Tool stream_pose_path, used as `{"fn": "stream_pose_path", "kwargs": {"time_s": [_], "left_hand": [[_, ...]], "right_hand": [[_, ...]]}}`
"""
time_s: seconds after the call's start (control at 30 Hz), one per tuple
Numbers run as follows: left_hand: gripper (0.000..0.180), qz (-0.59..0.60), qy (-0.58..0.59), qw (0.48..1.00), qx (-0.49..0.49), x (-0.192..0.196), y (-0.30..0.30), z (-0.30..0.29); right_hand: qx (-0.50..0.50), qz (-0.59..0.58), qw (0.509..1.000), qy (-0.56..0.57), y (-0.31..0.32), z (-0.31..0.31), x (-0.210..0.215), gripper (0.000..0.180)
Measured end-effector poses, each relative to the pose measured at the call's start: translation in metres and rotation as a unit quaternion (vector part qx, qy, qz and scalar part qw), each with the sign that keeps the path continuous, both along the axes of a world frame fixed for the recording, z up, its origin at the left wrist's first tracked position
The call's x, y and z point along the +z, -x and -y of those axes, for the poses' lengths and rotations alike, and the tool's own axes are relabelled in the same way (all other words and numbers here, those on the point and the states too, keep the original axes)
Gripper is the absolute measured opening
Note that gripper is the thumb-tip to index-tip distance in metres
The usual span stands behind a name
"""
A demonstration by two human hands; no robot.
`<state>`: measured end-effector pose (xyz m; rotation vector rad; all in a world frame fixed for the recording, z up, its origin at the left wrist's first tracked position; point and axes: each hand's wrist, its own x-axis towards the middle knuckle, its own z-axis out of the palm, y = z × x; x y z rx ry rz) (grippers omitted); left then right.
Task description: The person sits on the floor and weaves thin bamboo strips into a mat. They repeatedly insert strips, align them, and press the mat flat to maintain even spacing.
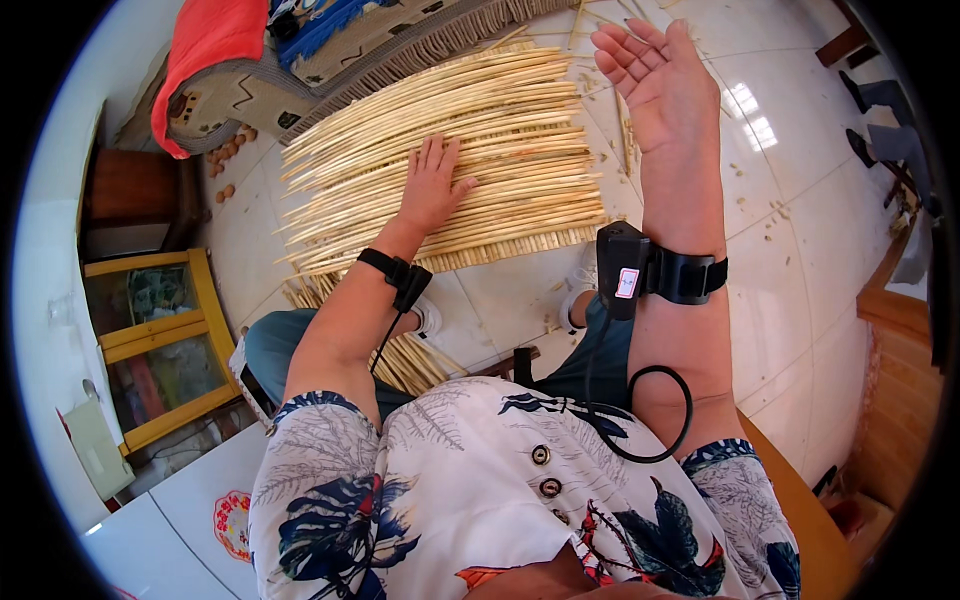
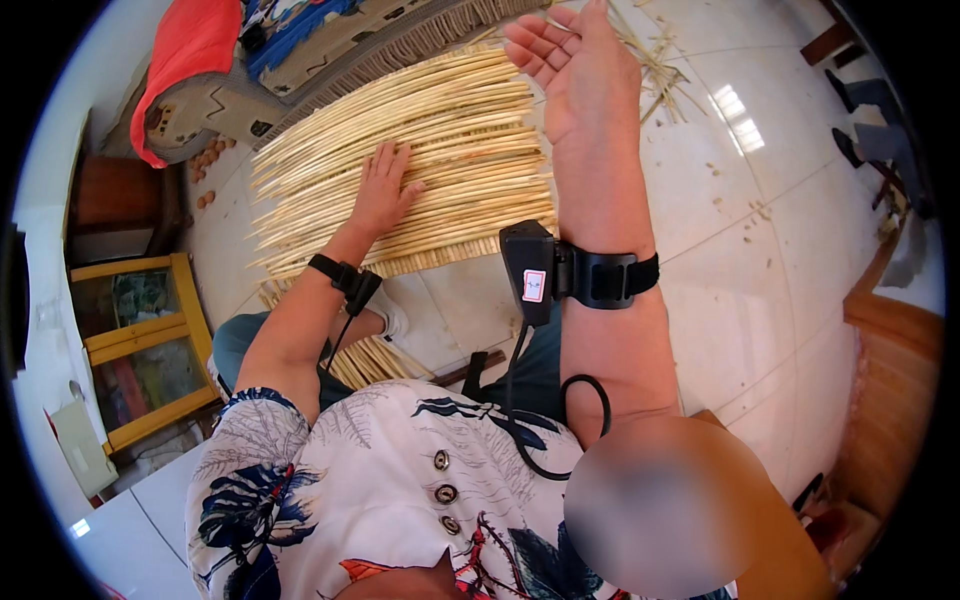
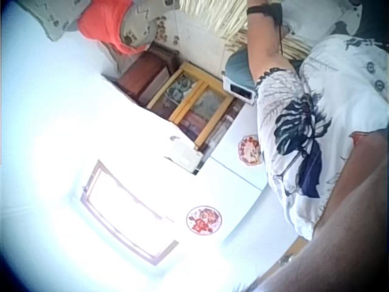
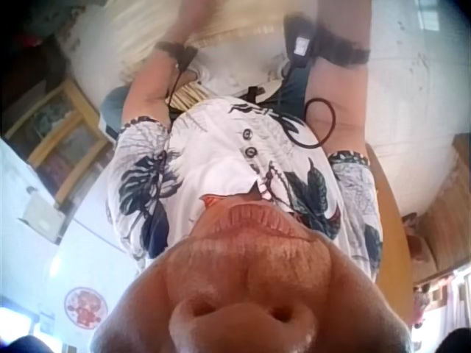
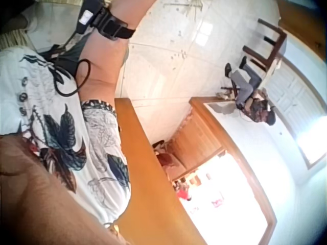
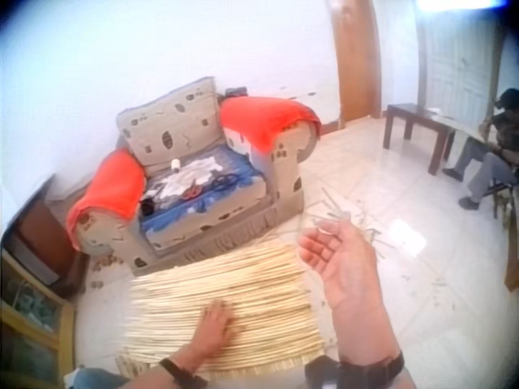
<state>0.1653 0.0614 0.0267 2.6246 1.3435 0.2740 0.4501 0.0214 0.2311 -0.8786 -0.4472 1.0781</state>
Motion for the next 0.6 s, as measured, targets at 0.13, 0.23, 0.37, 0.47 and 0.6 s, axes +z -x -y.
{"fn": "stream_pose_path", "kwargs": {"time_s": [0.13, 0.23, 0.37, 0.47, 0.6], "left_hand": [[0.068, 0.003, 0.027, 0.999, 0.023, 0.002, -0.005, -0.007], [0.066, -0.002, 0.034, 0.999, 0.019, 0.006, -0.009, -0.008], [0.066, -0.008, 0.003, 1.000, 0.008, -0.001, -0.004, -0.012], [0.064, -0.010, -0.010, 1.000, 0.002, -0.004, -0.003, -0.016], [0.065, 0.008, 0.016, 1.000, -0.002, -0.002, 0.000, -0.021]], "right_hand": [[-0.005, 0.004, 1.000, -0.008, 0.001, 0.000, -0.001, 0.041], [-0.010, 0.009, 1.000, -0.010, 0.001, 0.002, 0.001, 0.041], [-0.004, 0.013, 1.000, -0.010, 0.001, 0.002, 0.001, 0.041], [-0.028, -0.047, 0.999, -0.001, 0.006, 0.003, 0.003, 0.038], [-0.024, -0.033, 0.999, 0.003, 0.007, 0.003, 0.005, 0.038]]}}
